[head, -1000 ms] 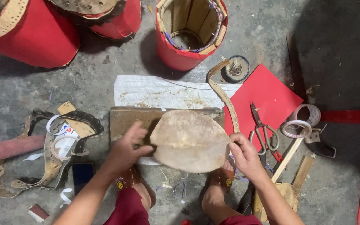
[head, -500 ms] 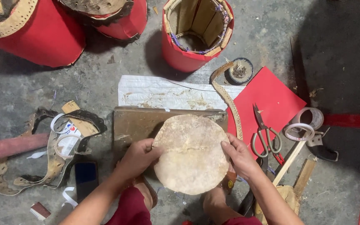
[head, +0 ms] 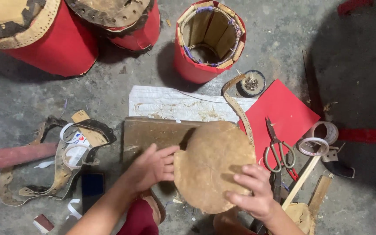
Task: The person marks a circular drumhead with a white strip, then uses a hammer to drive nails along the edge to secure it. The person works on the floor surrounded by red drum shells and tools.
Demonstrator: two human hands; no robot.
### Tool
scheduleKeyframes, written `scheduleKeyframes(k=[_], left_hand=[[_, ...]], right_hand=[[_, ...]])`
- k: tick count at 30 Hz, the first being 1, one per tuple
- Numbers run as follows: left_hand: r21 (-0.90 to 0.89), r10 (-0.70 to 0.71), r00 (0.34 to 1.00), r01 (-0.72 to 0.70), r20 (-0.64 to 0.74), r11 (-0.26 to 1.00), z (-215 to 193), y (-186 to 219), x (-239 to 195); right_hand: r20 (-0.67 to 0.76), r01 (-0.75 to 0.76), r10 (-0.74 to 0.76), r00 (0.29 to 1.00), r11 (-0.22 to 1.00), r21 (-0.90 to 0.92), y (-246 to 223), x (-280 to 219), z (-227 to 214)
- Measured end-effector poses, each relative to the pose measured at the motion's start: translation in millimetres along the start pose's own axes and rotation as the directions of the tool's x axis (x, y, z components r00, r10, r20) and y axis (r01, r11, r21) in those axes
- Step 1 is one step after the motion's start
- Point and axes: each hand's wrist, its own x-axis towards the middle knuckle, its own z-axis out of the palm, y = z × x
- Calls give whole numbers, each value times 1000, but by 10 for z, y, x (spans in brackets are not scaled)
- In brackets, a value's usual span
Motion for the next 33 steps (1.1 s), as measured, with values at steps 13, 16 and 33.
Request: scheduleKeyframes(k=[13, 16, 33], left_hand=[[114, 19, 900, 35, -436, 993, 4, 11, 62], [115, 13, 910, 38, -415, 993, -140, -51, 84], [603, 159, 817, 263, -555, 753, 357, 89, 131]], right_hand=[[40, -38, 44, 998, 988, -151, 101, -441, 153], [30, -8, 12, 999, 991, -136, 142, -421, 158], [623, -587, 782, -6, -507, 631, 428, -722, 288]])
